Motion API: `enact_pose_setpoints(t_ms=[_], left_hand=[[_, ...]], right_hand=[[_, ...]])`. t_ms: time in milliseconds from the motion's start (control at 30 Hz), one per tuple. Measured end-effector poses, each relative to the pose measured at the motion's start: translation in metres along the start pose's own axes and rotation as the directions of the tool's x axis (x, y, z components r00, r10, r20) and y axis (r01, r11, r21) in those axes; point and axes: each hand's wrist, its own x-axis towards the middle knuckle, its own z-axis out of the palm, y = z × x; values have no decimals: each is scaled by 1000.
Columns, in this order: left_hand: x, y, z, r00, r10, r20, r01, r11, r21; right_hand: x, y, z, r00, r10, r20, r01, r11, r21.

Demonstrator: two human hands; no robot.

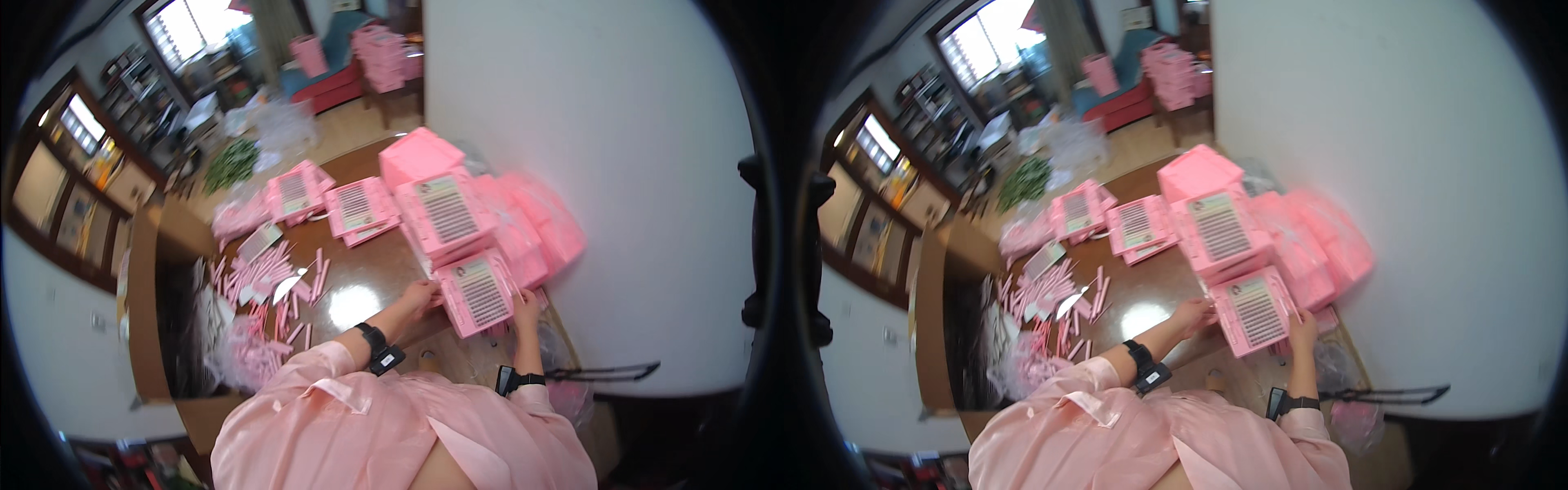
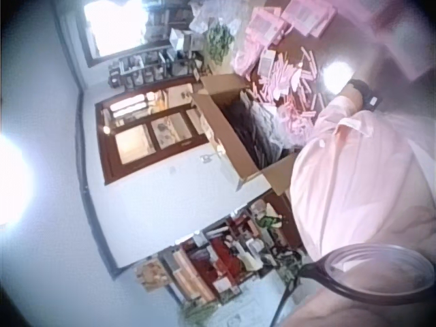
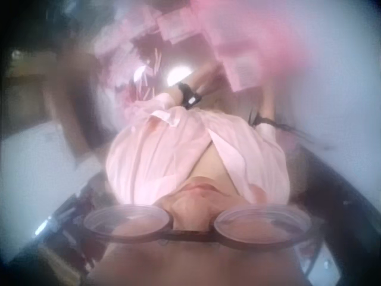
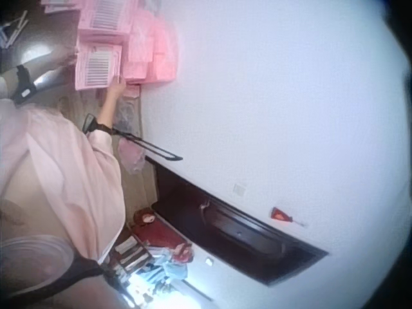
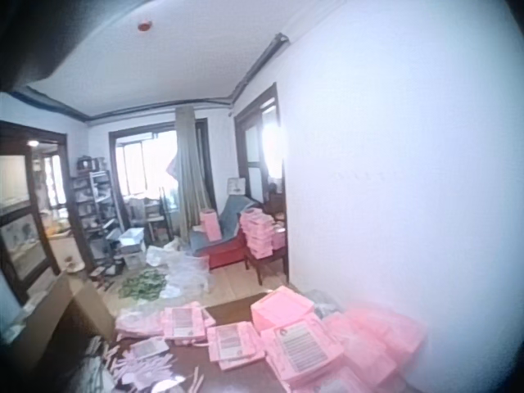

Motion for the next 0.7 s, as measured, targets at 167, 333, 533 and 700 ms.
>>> enact_pose_setpoints(t_ms=[167, 333, 533, 700], left_hand=[[-7, -28, -92, 972, 131, -196, -135, 991, -6], [-20, -39, -244, 880, 111, -463, -40, 986, 160], [81, 63, -317, 704, 323, -632, -279, 945, 171], [134, 126, -319, 764, 221, -606, -268, 963, 13]], right_hand=[[-1, -21, 24, 908, -400, -122, 335, 871, -360], [-30, -89, 26, 811, -548, -202, 504, 832, -232], [-94, -159, 84, 713, -696, 83, 701, 710, -70], [-135, -180, 127, 764, -434, 477, 470, 881, 50]])
